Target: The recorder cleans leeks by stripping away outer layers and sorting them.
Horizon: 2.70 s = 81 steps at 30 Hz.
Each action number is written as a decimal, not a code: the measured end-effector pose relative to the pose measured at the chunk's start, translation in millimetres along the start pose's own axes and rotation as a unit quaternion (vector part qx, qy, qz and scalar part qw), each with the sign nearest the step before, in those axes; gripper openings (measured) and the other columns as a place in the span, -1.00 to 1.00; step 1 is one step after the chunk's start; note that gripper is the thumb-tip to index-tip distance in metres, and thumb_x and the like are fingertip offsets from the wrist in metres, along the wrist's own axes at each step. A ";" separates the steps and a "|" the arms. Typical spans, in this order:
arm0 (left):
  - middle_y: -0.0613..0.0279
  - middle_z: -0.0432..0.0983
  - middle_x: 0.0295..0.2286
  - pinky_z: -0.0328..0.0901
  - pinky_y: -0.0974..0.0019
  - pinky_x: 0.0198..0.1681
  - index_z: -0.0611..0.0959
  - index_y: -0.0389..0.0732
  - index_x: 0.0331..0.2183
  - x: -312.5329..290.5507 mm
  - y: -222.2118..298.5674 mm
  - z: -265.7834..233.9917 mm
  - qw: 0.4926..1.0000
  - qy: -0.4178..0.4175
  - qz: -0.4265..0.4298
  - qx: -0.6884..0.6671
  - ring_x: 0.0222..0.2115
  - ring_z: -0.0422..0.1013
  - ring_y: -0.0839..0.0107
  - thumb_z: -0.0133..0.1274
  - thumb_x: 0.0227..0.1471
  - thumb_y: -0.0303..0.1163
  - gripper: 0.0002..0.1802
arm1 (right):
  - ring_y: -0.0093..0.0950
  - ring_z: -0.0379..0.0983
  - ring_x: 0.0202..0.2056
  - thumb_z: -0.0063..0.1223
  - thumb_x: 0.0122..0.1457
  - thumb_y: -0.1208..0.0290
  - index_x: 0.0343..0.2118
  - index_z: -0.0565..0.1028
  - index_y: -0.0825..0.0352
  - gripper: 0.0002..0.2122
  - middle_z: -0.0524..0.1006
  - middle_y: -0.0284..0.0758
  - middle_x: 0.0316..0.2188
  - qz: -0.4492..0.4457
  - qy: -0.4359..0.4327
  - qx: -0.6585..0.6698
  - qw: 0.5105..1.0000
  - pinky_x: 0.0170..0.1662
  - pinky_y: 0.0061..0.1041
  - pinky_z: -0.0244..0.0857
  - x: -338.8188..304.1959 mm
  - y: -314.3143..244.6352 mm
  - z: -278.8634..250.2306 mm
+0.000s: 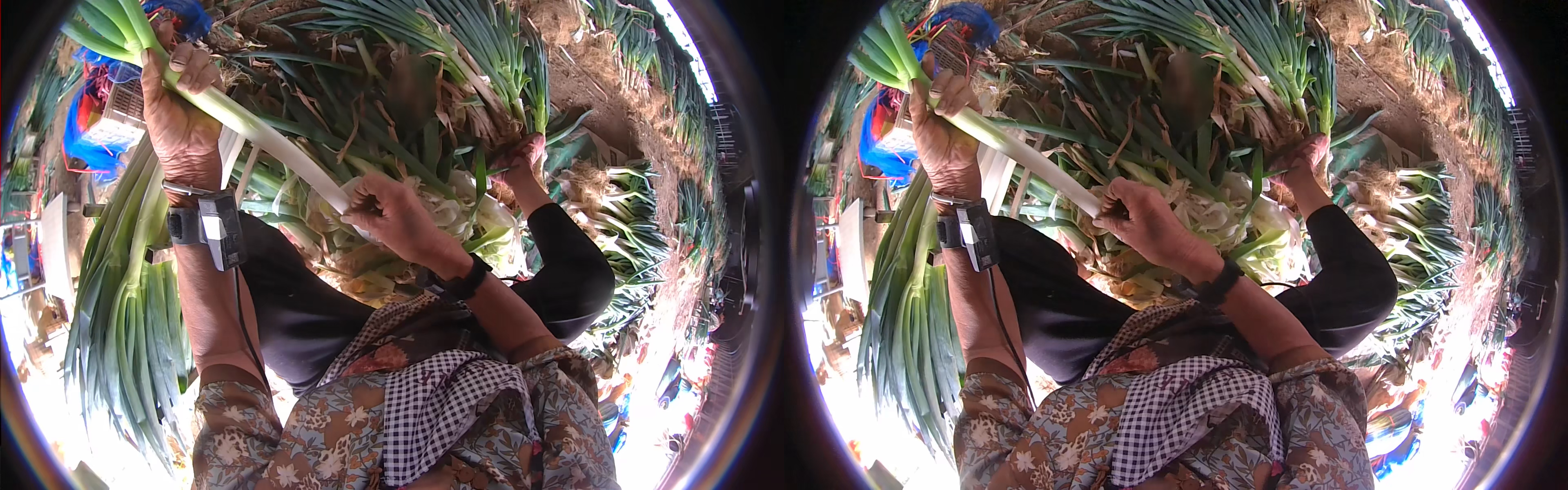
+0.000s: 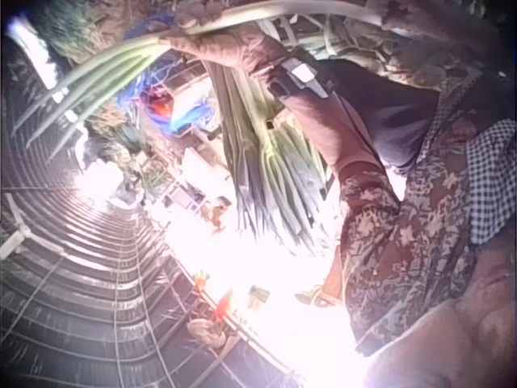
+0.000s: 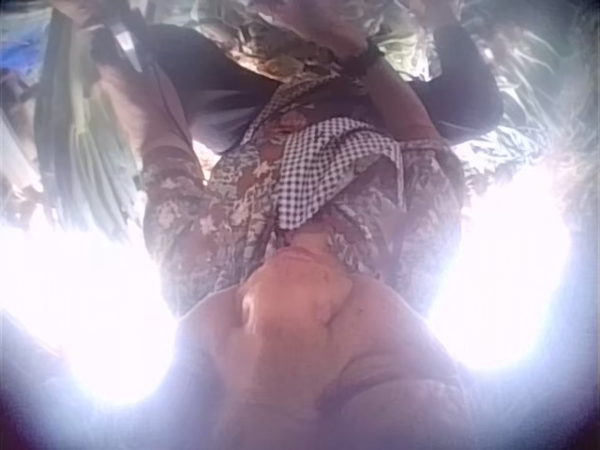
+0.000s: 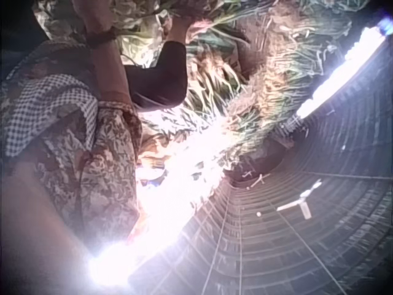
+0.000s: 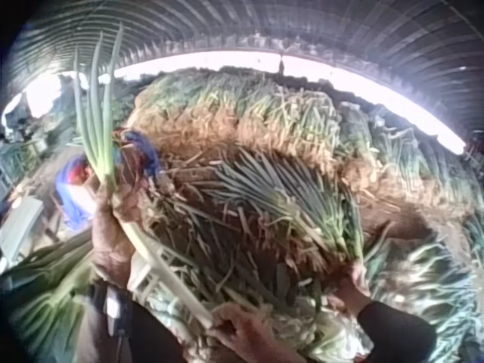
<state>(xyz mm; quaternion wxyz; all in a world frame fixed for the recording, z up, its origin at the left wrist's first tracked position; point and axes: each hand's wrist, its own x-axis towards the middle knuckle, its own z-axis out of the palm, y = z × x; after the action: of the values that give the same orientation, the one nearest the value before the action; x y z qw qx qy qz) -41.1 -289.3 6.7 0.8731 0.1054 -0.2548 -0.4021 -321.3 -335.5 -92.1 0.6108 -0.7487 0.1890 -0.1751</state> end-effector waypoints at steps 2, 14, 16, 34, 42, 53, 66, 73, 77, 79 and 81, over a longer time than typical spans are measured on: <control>0.33 0.18 -0.54 0.12 0.53 -0.54 0.44 -0.37 0.01 0.4 0.6 -3.3 0.999 -0.039 -0.011 0.000 -0.58 0.10 0.57 0.07 0.14 -0.33 -0.55 | -0.42 0.48 -0.43 0.30 -0.05 0.56 -0.32 0.36 0.37 -0.70 0.49 -0.24 -0.50 -0.009 0.007 0.017 1.000 -0.35 -0.42 0.32 0.2 2.2 4.0; 0.35 0.21 -0.55 0.09 0.53 -0.58 0.42 -0.28 0.01 4.5 -3.7 -13.1 0.998 -0.019 -0.032 0.044 -0.62 0.10 0.59 0.06 0.16 -0.20 -0.52 | -0.34 0.44 -0.44 0.36 -0.09 0.45 -0.37 0.35 0.39 -0.66 0.47 -0.21 -0.51 0.022 0.023 -0.011 0.999 -0.35 -0.39 0.29 3.9 -7.7 2.2; 0.35 0.20 -0.56 0.09 0.53 -0.58 0.42 -0.30 0.02 4.7 -0.6 -13.5 0.997 -0.033 -0.064 -0.010 -0.62 0.10 0.58 0.05 0.17 -0.21 -0.52 | -0.34 0.43 -0.45 0.36 -0.09 0.46 -0.39 0.34 0.39 -0.67 0.47 -0.21 -0.51 0.027 -0.002 -0.041 0.999 -0.34 -0.40 0.28 4.8 -13.7 1.0; -0.03 0.41 -0.24 0.32 0.16 -0.11 0.42 -0.35 -0.14 13.9 10.3 -42.5 0.987 0.077 0.060 0.124 -0.25 0.34 0.21 -0.10 0.21 -0.23 -0.64 | -0.40 0.55 -0.28 0.07 0.21 0.44 -0.26 0.39 0.32 -0.87 0.56 -0.29 -0.34 0.098 0.190 0.543 0.812 -0.09 -0.36 0.45 -1.4 -15.1 -10.7; 0.10 0.44 -0.37 0.23 0.37 -0.40 0.39 -0.17 -0.12 5.1 -21.5 -46.7 0.999 0.001 -0.029 0.046 -0.50 0.26 0.41 -0.03 0.21 -0.14 -0.66 | -0.61 0.37 -0.42 -0.21 0.37 0.20 -0.23 0.36 0.31 -0.75 0.36 -0.52 -0.50 0.164 0.130 0.608 0.766 -0.29 -0.66 0.28 1.5 -29.1 -16.5; 0.06 0.41 -0.41 0.22 0.33 -0.48 0.34 -0.23 -0.21 22.6 0.6 -89.7 0.965 0.176 0.017 0.193 -0.54 0.28 0.38 -0.18 0.28 -0.19 -0.72 | -0.66 0.22 -0.47 -0.11 0.29 0.32 -0.25 0.34 0.33 -0.83 0.28 -0.52 -0.53 0.171 0.125 0.624 0.752 -0.39 -0.68 0.14 -70.1 9.0 -37.6; 0.29 0.41 -0.34 0.36 0.27 -0.45 0.37 -0.08 0.04 14.2 -48.1 -47.7 0.888 0.275 0.154 0.336 -0.41 0.37 0.40 0.03 0.14 -0.46 -0.58 | -0.12 0.38 -0.19 0.18 0.06 0.41 -0.05 0.34 0.39 -0.60 0.46 -0.13 -0.23 -0.142 0.155 -0.307 0.928 -0.08 -0.21 0.22 -3.8 -27.8 -51.5; 0.28 0.39 -0.29 0.35 0.28 -0.38 0.43 -0.03 0.02 16.9 -44.4 -55.7 0.895 0.299 0.127 0.307 -0.39 0.34 0.44 -0.01 0.12 -0.55 -0.58 | -0.09 0.42 -0.34 0.10 0.15 0.43 -0.08 0.31 0.41 -0.67 0.44 -0.07 -0.37 0.069 -0.007 -0.198 0.978 -0.29 -0.13 0.25 7.9 -6.5 -21.5; 0.25 0.46 -0.37 0.31 0.39 -0.38 0.39 -0.14 0.02 22.5 -18.8 -67.2 0.870 0.194 0.153 0.426 -0.44 0.38 0.46 -0.03 0.16 -0.47 -0.63 | -0.07 0.44 -0.26 -0.01 0.11 0.56 -0.15 0.44 0.40 -0.78 0.48 -0.04 -0.33 0.130 -0.111 -0.265 0.949 -0.18 -0.17 0.31 -94.1 57.9 -37.8; 0.20 0.49 -0.36 0.31 0.41 -0.42 0.39 -0.13 0.02 21.5 -35.7 -49.5 0.879 0.200 0.153 0.406 -0.45 0.38 0.46 -0.04 0.17 -0.46 -0.64 | -0.13 0.49 -0.26 -0.01 0.02 0.48 -0.24 0.52 0.30 -0.78 0.53 -0.12 -0.34 0.079 -0.205 -0.482 0.848 -0.25 -0.21 0.36 -147.0 90.6 -86.1; 0.16 0.50 -0.36 0.31 0.44 -0.46 0.39 -0.14 0.00 19.0 -46.3 -31.9 0.924 0.222 0.132 0.281 -0.47 0.37 0.47 -0.05 0.17 -0.47 -0.66 | -0.14 0.51 -0.37 0.08 -0.09 0.52 -0.38 0.59 0.20 -0.82 0.55 -0.28 -0.50 0.139 -0.180 -0.544 0.807 -0.30 -0.19 0.36 -155.1 96.3 -117.9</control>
<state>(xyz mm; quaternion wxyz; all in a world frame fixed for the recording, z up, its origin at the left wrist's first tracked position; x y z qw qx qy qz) -43.9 -334.6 -31.5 0.8870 0.3984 -0.1687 -0.1617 -520.6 -376.0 -168.7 0.1440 -0.9421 0.2423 0.1816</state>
